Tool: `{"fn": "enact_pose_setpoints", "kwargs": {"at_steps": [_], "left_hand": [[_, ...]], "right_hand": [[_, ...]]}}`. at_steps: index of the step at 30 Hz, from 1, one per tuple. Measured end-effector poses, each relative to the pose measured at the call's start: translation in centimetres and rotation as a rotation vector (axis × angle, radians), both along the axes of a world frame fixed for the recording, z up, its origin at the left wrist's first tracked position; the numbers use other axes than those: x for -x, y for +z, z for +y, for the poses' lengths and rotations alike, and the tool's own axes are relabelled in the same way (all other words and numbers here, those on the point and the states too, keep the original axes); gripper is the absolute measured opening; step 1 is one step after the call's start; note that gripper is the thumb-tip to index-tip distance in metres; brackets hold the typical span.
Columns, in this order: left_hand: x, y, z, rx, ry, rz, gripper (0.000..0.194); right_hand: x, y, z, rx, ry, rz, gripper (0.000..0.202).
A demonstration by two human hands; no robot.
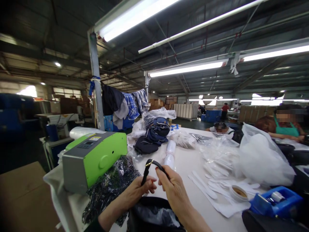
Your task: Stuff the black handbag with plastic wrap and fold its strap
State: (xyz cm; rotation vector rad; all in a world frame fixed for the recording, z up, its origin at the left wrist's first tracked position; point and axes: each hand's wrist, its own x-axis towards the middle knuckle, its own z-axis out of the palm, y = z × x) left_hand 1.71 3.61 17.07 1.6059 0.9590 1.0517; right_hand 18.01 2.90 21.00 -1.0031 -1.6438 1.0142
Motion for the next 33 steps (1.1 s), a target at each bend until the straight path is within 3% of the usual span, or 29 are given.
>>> {"fn": "enact_pose_setpoints", "kwargs": {"at_steps": [9, 14, 17, 21, 24, 26, 28, 31, 33], "left_hand": [[1.9, -0.7, 0.2, 0.051, 0.034, -0.182, 0.056], [0.5, -1.3, 1.5, 0.114, 0.150, -0.234, 0.042], [-0.3, -1.6, 2.1, 0.153, 0.234, -0.288, 0.030], [-0.3, -1.7, 1.6, 0.187, 0.315, -0.385, 0.040], [0.3, -1.4, 1.2, 0.184, 0.369, -0.509, 0.048], [0.8, -1.2, 1.2, 0.177, 0.411, -0.605, 0.053], [1.5, -0.9, 1.4, 0.170, 0.458, -0.700, 0.057], [2.9, -0.9, 1.7, 0.175, 0.496, -0.825, 0.062], [3.7, -1.0, 1.8, 0.183, 0.502, -0.880, 0.063]], "right_hand": [[5.9, 0.7, 2.9, 0.034, 0.073, -0.014, 0.034], [8.7, 1.5, 2.5, -0.036, 0.033, 0.033, 0.027], [9.2, 1.9, 2.2, 0.016, 0.057, 0.056, 0.028], [6.9, 1.9, 2.4, 0.050, 0.204, 0.057, 0.040], [4.3, 0.1, 2.7, 0.012, 0.280, -0.238, 0.056], [2.5, -2.0, 2.8, -0.037, 0.230, -0.496, 0.051], [0.4, -4.3, 3.1, -0.145, 0.066, -0.653, 0.042], [-4.1, -6.7, 3.7, -0.232, -0.091, -0.596, 0.030], [-7.4, -7.1, 4.3, -0.179, -0.142, -0.510, 0.026]]}}
